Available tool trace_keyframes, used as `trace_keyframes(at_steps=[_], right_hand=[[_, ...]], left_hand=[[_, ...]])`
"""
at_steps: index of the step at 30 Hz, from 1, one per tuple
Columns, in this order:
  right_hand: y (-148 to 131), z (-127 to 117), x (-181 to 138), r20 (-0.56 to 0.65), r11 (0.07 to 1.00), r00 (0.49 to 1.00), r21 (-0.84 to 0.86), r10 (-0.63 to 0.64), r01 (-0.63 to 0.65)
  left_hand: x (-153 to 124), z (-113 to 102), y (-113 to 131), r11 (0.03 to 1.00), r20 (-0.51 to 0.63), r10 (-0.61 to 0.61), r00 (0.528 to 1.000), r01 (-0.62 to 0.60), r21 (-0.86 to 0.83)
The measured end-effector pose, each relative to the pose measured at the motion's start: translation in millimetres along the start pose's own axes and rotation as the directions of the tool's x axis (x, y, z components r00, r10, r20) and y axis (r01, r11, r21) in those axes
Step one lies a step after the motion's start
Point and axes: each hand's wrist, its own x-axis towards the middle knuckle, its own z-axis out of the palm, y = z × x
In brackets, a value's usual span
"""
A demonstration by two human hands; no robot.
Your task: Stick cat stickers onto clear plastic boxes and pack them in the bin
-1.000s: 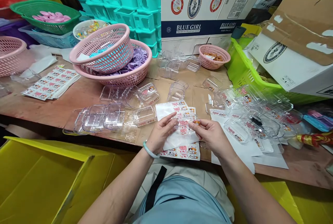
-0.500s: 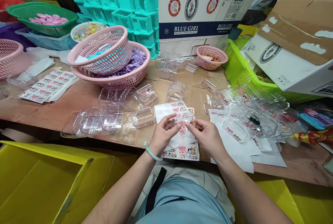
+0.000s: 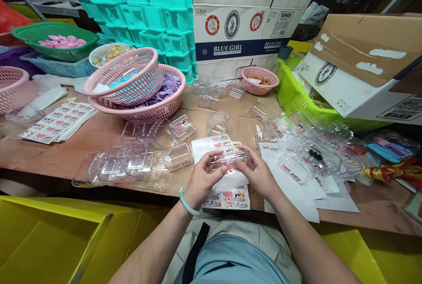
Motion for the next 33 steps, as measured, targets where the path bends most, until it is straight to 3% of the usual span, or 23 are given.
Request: trace_keyframes(at_steps=[3,5,7,9,11,13,16,18,20,22,24,26,28,31,33], right_hand=[[-8,-24,2,0.287,0.997,0.958,0.067,0.008,-0.028],[-12,-45,10,0.305,1.0,0.952,-0.002,-0.016,0.018],[-11,-60,28,0.074,0.977,0.995,-0.196,-0.072,0.085],[-5,-65,57,-0.218,0.891,0.955,-0.445,-0.203,0.088],[4,-59,89,-0.32,0.775,0.887,-0.628,-0.334,0.065],[13,-50,112,-0.279,0.669,0.883,-0.742,-0.378,0.052],[19,-36,108,-0.222,0.566,0.883,-0.822,-0.414,0.058],[17,-30,79,-0.005,0.54,0.885,-0.794,-0.466,0.28],[15,-24,39,0.338,0.509,0.808,-0.643,-0.483,0.573],[18,-17,4,0.512,0.467,0.717,-0.544,-0.474,0.697],[23,-9,-18,0.526,0.398,0.686,-0.564,-0.502,0.724],[29,-3,-28,0.508,0.335,0.664,-0.594,-0.549,0.731],[32,2,-31,0.499,0.319,0.652,-0.597,-0.571,0.736],[32,6,-40,0.496,0.339,0.658,-0.587,-0.567,0.735],[32,8,-51,0.487,0.342,0.66,-0.59,-0.572,0.731]], left_hand=[[5,-5,7,0.999,0.123,-0.041,0.992,0.043,-0.014],[16,-11,14,1.0,0.126,-0.02,0.992,0.021,-0.006],[29,-16,21,0.99,-0.031,0.093,0.995,-0.089,0.109],[40,-18,27,0.912,-0.186,0.298,0.936,-0.222,0.345],[43,-17,28,0.771,-0.147,0.454,0.879,-0.305,0.559],[36,-12,23,0.67,-0.013,0.479,0.878,-0.356,0.652],[10,-8,10,0.668,0.053,0.417,0.907,-0.346,0.659],[-11,-9,3,0.732,-0.031,0.372,0.928,-0.272,0.625],[-30,-13,1,0.83,-0.151,0.253,0.956,-0.134,0.542],[-45,-16,2,0.916,-0.158,0.009,0.987,0.055,0.398],[-54,-16,3,0.924,-0.001,-0.289,0.957,0.28,0.26],[-60,-13,2,0.872,0.143,-0.479,0.866,0.451,0.189],[-65,-9,-2,0.839,0.159,-0.544,0.824,0.529,0.131],[-73,-10,-8,0.839,0.113,-0.544,0.832,0.537,0.087],[-79,-13,-11,0.844,0.107,-0.528,0.842,0.508,0.17]])
